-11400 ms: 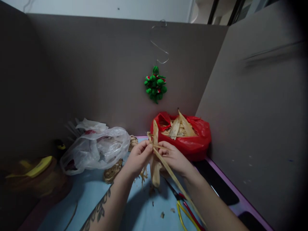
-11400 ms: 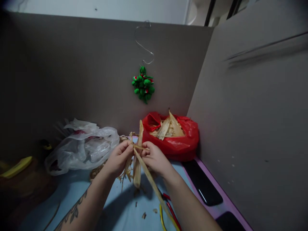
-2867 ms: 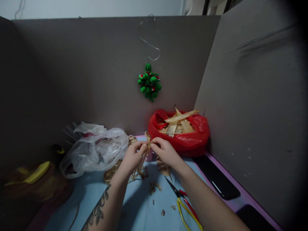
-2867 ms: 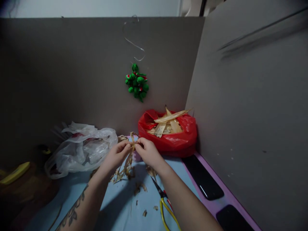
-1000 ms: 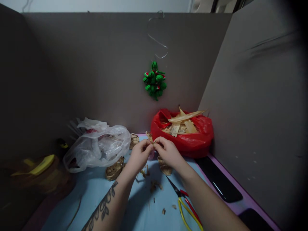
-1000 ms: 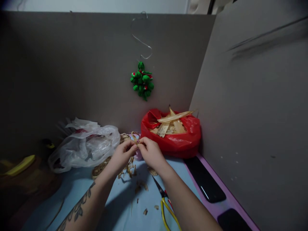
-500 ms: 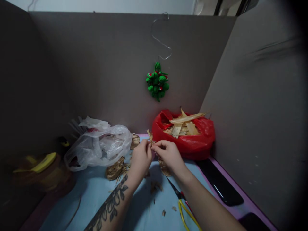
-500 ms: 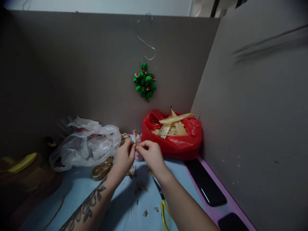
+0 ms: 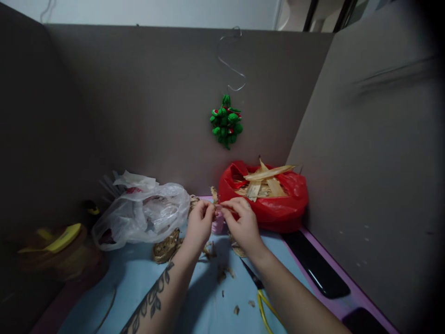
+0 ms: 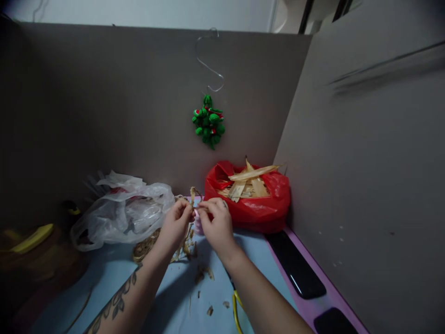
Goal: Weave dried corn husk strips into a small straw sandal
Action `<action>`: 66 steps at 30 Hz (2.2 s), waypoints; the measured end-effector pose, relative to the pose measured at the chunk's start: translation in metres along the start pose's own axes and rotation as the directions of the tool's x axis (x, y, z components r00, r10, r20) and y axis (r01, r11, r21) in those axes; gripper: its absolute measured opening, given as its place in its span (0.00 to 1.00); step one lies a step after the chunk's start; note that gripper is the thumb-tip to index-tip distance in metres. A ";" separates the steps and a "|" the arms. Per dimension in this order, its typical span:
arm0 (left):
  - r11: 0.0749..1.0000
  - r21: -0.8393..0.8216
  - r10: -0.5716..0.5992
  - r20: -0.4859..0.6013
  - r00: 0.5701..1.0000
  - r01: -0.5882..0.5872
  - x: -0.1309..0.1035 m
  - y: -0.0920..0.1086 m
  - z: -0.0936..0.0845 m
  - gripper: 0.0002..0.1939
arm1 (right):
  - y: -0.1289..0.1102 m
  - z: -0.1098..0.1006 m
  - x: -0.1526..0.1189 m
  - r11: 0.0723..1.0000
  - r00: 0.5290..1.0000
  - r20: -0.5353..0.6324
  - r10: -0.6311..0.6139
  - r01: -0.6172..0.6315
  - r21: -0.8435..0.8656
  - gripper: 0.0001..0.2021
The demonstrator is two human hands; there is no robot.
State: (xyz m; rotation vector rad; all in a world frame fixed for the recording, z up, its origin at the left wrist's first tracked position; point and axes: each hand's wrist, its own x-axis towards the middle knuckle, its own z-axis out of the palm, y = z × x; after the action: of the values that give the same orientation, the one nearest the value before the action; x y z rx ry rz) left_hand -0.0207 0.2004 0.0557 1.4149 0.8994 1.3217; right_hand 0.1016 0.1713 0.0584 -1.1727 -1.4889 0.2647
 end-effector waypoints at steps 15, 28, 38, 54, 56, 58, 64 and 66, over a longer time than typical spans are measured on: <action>0.831 0.544 0.043 0.148 0.988 -0.118 -0.006 0.018 -0.008 0.12 | 0.013 -0.014 0.014 0.832 0.897 0.318 0.307 -0.415 0.368 0.07; 0.908 0.418 -0.113 0.323 0.940 -0.035 -0.002 0.027 -0.021 0.09 | 0.025 -0.029 0.023 0.764 0.891 0.254 0.375 -0.453 0.460 0.10; 0.916 0.402 -0.113 0.307 0.945 -0.021 -0.004 0.036 -0.019 0.06 | 0.018 -0.025 0.023 0.538 0.811 0.291 0.508 -0.563 0.628 0.14; 0.916 0.396 -0.042 0.241 0.970 -0.058 -0.003 0.037 -0.017 0.11 | 0.016 -0.030 0.024 0.609 0.853 0.283 0.438 -0.514 0.605 0.13; 0.926 0.369 -0.001 0.222 0.975 -0.083 -0.005 0.035 -0.013 0.13 | 0.013 -0.028 0.022 0.620 0.849 0.319 0.421 -0.526 0.582 0.12; 0.941 0.331 -0.002 0.216 0.976 -0.072 -0.007 0.031 -0.010 0.14 | 0.012 -0.025 0.020 0.636 0.845 0.346 0.407 -0.534 0.557 0.11; 0.935 0.354 -0.020 0.160 0.987 -0.038 -0.007 0.027 -0.008 0.10 | 0.010 -0.019 0.015 0.781 0.884 0.324 0.336 -0.454 0.429 0.08; 0.925 0.375 -0.006 0.170 0.985 -0.059 -0.006 0.027 -0.009 0.10 | 0.007 -0.017 0.012 0.885 0.933 0.216 0.289 -0.347 0.312 0.07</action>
State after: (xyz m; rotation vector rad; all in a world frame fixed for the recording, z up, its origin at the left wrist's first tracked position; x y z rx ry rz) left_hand -0.0332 0.1889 0.0793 1.8136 1.0630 1.0614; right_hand 0.1214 0.1766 0.0665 -1.1221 -1.3127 0.8352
